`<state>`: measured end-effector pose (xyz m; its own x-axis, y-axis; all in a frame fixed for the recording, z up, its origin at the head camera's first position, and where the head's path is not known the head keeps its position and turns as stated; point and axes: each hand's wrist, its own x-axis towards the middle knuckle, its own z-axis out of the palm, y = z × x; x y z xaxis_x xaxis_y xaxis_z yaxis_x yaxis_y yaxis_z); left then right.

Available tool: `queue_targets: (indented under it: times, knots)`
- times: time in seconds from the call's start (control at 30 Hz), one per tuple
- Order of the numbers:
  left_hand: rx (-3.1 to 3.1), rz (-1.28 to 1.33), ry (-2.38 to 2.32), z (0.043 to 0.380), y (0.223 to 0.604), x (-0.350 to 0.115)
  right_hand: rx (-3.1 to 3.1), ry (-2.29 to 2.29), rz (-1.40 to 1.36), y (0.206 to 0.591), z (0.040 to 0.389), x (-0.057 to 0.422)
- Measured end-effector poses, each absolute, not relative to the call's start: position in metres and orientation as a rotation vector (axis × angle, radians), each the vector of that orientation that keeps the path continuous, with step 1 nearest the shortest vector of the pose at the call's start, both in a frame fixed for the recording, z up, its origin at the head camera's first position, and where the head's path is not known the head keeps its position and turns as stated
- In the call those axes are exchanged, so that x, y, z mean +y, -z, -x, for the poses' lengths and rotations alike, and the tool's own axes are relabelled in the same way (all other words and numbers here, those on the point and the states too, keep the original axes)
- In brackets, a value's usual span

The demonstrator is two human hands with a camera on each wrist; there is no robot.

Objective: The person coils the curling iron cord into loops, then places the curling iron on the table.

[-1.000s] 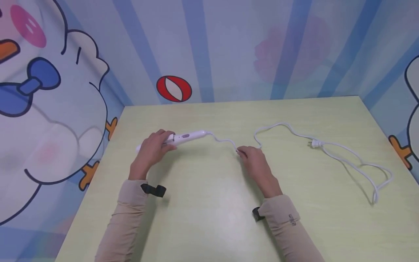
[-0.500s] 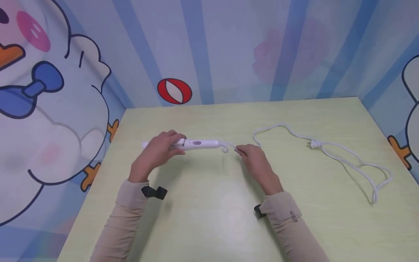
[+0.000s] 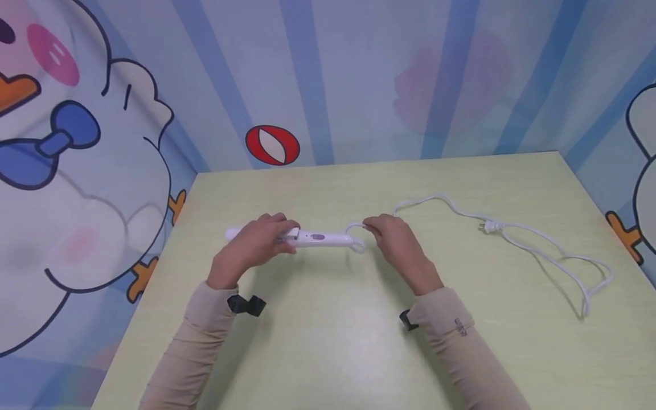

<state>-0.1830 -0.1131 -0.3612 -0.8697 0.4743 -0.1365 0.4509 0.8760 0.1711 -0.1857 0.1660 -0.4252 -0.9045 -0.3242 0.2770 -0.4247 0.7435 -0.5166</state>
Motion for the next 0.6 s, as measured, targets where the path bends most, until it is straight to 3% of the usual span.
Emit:
queue_targets:
  times: [0.6]
  knots:
    - [2.831,-0.676,0.043,0.178,0.363,-0.097,-2.673,-0.648,-0.785,0.399,0.188,0.148]
